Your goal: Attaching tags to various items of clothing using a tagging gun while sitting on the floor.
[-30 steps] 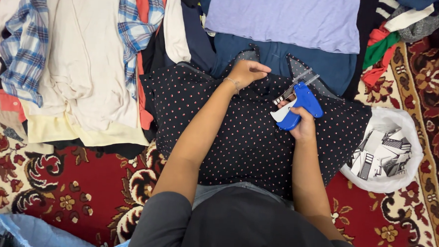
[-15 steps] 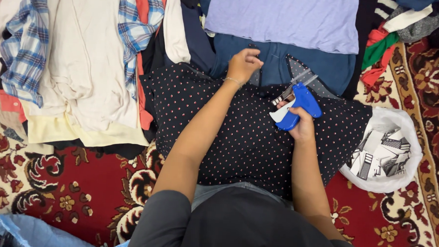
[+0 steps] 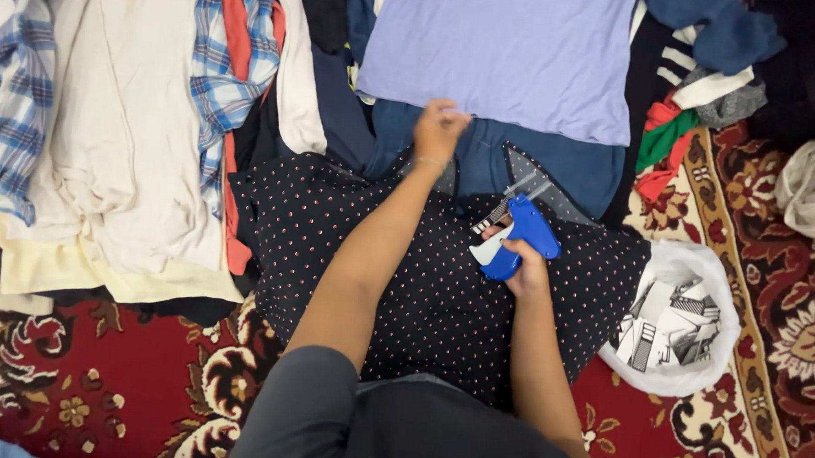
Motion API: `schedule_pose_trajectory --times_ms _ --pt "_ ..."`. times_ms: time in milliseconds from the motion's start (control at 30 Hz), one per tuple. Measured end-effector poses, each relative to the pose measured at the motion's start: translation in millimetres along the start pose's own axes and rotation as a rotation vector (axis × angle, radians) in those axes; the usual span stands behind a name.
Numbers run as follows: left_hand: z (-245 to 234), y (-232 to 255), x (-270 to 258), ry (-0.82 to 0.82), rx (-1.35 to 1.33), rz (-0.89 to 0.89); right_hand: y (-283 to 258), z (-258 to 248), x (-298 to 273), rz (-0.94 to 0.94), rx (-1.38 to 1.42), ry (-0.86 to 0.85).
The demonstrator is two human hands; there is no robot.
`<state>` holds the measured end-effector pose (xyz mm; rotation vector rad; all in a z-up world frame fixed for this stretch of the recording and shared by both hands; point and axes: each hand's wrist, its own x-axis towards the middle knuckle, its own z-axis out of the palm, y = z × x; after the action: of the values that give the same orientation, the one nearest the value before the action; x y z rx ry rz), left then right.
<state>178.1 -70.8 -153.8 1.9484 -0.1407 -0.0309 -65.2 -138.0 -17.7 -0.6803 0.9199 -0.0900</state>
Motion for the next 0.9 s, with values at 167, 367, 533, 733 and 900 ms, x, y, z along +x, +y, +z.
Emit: schedule_pose_trajectory --times_ms 167,367,533,733,900 --pt "-22 -86 81 0.490 -0.327 -0.620 2 2 2 0.002 -0.021 -0.017" --pt "-33 -50 67 0.767 -0.196 -0.431 5 1 5 -0.026 -0.024 -0.007" --pt "-23 -18 20 0.672 0.255 0.097 5 12 -4 -0.070 -0.021 -0.007" --pt "-24 -12 -16 -0.539 0.359 -0.114 13 5 0 -0.125 -0.019 -0.005" --pt "-66 56 -36 -1.101 0.837 -0.117 9 13 -11 -0.144 -0.024 0.014"
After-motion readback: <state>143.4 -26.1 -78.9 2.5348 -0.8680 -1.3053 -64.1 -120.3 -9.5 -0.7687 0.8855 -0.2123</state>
